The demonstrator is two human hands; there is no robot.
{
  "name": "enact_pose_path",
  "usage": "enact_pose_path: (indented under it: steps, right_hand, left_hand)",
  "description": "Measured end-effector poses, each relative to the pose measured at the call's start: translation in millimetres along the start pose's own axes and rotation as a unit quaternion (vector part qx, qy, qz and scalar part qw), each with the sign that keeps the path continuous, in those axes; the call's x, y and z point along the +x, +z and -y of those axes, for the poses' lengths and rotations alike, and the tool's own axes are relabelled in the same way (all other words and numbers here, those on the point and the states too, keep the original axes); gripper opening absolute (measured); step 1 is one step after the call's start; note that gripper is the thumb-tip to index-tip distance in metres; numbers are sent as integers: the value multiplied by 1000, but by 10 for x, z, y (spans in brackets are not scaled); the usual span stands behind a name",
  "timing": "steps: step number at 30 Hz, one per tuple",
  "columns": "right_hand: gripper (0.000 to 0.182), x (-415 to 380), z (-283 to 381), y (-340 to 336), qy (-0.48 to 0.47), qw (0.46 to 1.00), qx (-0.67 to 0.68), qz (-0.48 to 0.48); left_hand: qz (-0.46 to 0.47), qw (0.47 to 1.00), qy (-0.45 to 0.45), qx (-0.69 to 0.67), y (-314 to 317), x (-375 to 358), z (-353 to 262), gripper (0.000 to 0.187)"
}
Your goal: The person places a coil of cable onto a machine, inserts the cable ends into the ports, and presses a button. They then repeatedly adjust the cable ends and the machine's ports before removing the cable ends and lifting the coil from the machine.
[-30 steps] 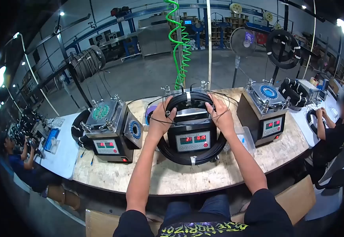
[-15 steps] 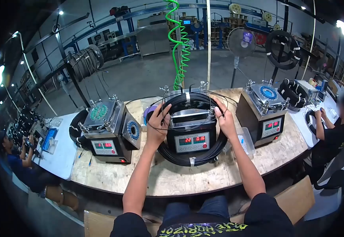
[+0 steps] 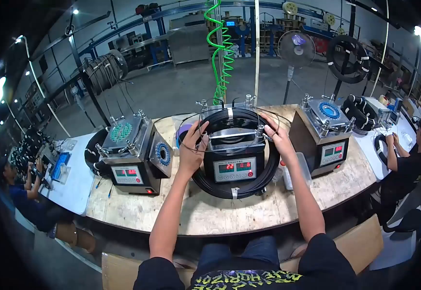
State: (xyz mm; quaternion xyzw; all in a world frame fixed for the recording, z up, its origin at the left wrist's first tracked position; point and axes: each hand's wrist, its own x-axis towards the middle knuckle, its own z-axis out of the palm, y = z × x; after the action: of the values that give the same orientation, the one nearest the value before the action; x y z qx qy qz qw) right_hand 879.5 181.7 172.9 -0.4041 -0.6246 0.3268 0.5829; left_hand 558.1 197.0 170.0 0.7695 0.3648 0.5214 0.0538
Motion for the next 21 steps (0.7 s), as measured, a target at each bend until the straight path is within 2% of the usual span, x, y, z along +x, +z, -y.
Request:
enact_pose_path:
  steps: [2, 5, 6, 9, 13, 18, 21]
  right_hand:
    - [46, -60, -139, 121, -47, 998, -23, -38]
    - [46, -188, -214, 222, -64, 984, -107, -125]
    - [48, -227, -226, 237, -95, 969, -174, -147]
    - [48, -382, -197, 253, -19, 956, -247, -155]
    - [53, -379, -169, 146, -42, 955, -272, -114]
    - [64, -517, -98, 238, -38, 954, -252, -157]
    - [69, -582, -193, 284, -50, 957, -226, -175]
  left_hand:
    - [-23, 1000, -13, -9, 36, -64, 78, 43]
    - [-56, 997, -50, -21, 73, -187, 24, 45]
    - [-67, 995, -64, -24, 80, -206, -5, 46]
    - [-63, 994, -83, -17, 75, -222, -42, 46]
    - [-53, 995, -86, -14, 51, -215, -57, 45]
    - [-57, 992, -109, -4, 60, -245, -80, 50]
    - [-79, 993, -87, 10, 88, -258, -30, 55]
